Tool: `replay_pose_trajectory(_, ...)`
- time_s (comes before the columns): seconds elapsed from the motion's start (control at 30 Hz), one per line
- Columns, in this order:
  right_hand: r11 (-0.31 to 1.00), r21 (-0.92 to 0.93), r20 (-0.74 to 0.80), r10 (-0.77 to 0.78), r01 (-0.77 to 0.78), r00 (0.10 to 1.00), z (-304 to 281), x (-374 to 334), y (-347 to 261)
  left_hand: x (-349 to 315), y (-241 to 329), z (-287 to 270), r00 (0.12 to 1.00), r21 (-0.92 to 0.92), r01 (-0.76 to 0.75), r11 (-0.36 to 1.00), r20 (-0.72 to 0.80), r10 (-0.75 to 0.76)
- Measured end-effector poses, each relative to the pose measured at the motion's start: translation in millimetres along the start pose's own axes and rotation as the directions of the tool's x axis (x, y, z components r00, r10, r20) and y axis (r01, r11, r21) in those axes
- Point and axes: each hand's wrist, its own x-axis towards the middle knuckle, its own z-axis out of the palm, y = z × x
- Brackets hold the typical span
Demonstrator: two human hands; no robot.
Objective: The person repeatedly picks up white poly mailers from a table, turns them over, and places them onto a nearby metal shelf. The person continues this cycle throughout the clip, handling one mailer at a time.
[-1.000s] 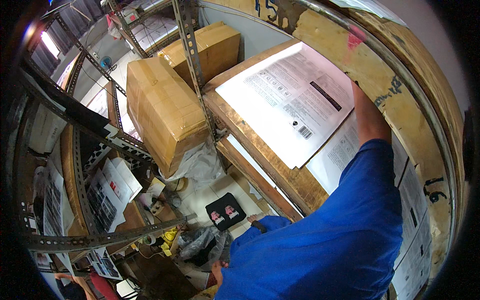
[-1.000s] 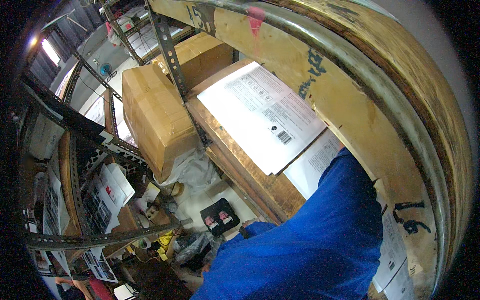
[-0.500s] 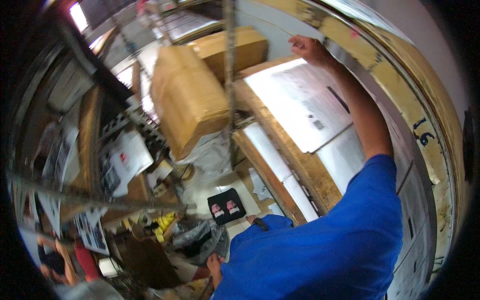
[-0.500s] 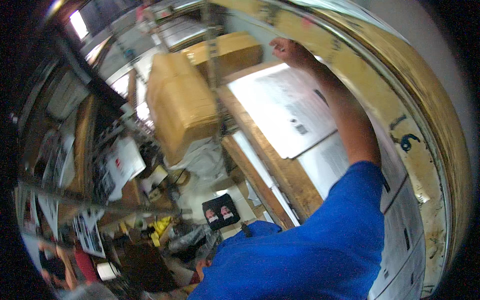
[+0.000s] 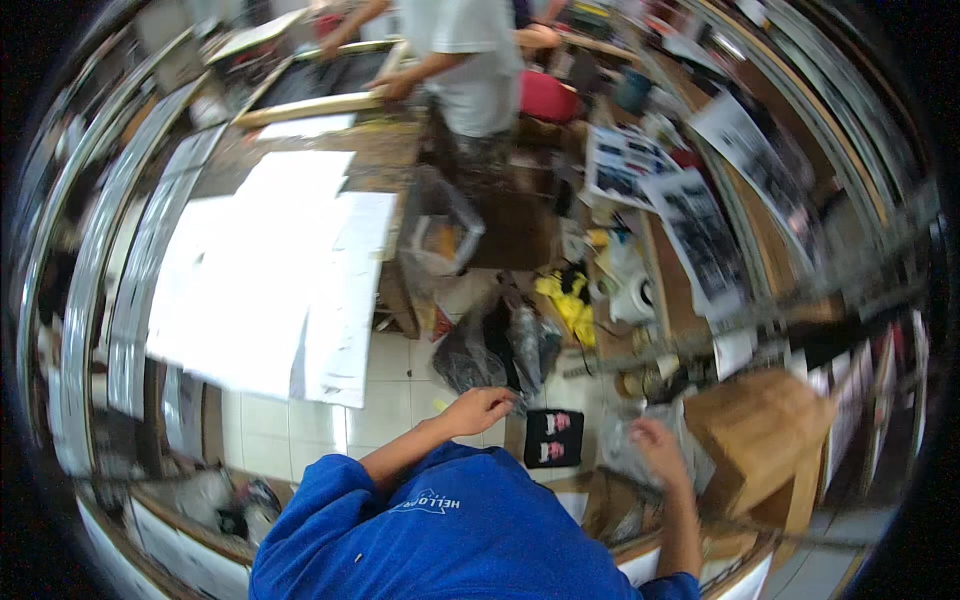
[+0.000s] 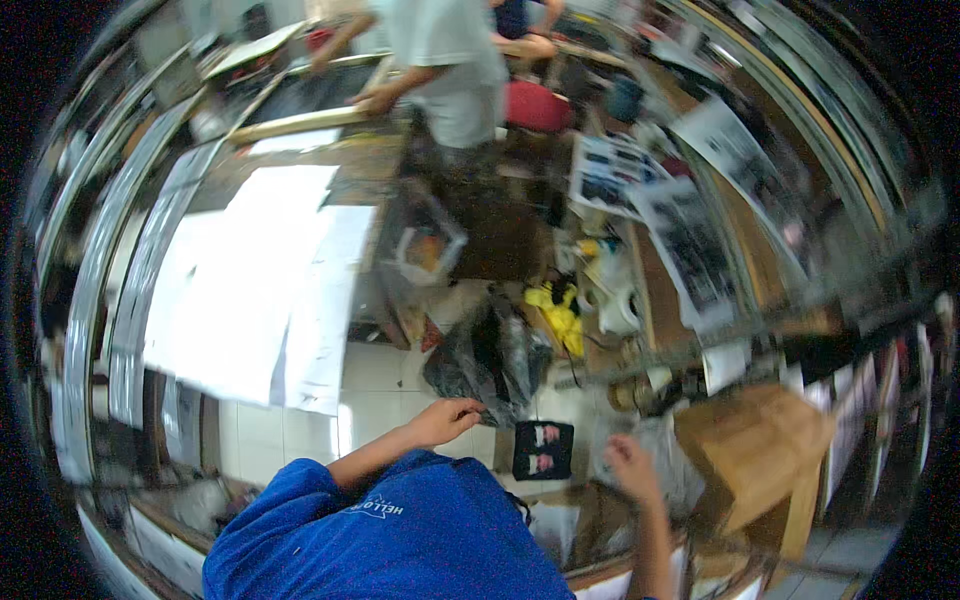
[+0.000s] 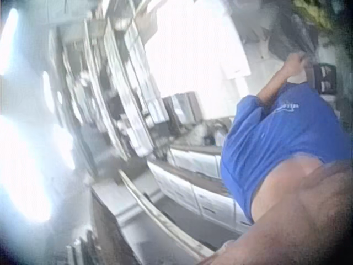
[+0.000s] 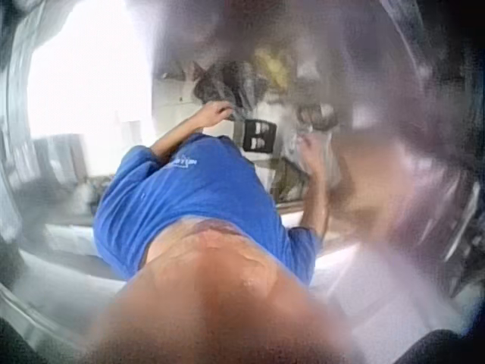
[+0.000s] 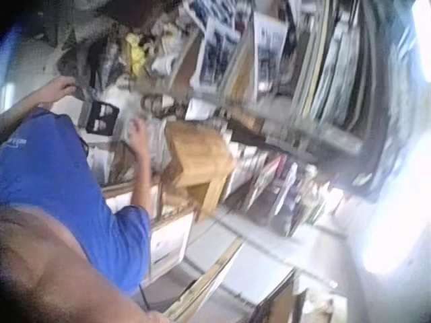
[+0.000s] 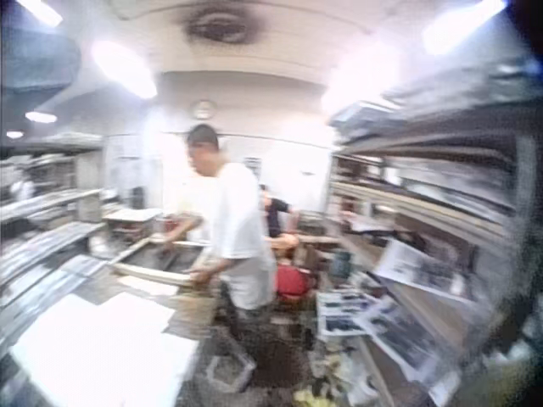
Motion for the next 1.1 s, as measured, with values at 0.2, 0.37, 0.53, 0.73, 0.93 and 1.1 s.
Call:
replay_pose_trajectory(0.2,0.713,0.527,0.320,0.337,-0.462,0.885,229,50,77,-70,-3,-81,0.912,-0.079,0.141,0.987,-0.378,-0.160)
replay_pose_trajectory(0.37,0.994,-0.037,0.413,0.112,-0.106,0.904,289,52,111,-113,-15,-134,0.764,0.090,0.214,0.973,-0.636,-0.109)
replay_pose_trajectory(0.53,0.968,-0.134,0.300,0.242,-0.211,0.922,267,53,72,-127,-26,-179,0.613,0.335,0.253,0.908,-0.781,0.118)
replay_pose_trajectory(0.73,0.885,0.319,0.173,0.298,-0.339,0.939,220,62,178,-101,-58,-196,0.649,0.224,0.240,0.945,-0.761,0.015)
replay_pose_trajectory(0.93,0.898,0.347,0.186,0.219,-0.272,0.958,229,26,179,-86,-85,-181,0.485,0.251,0.308,0.918,-0.871,0.075)
replay_pose_trajectory(1.1,0.928,-0.053,0.189,0.372,-0.368,0.909,251,30,137,-82,-84,-179,0.488,0.362,0.342,0.867,-0.857,0.166)
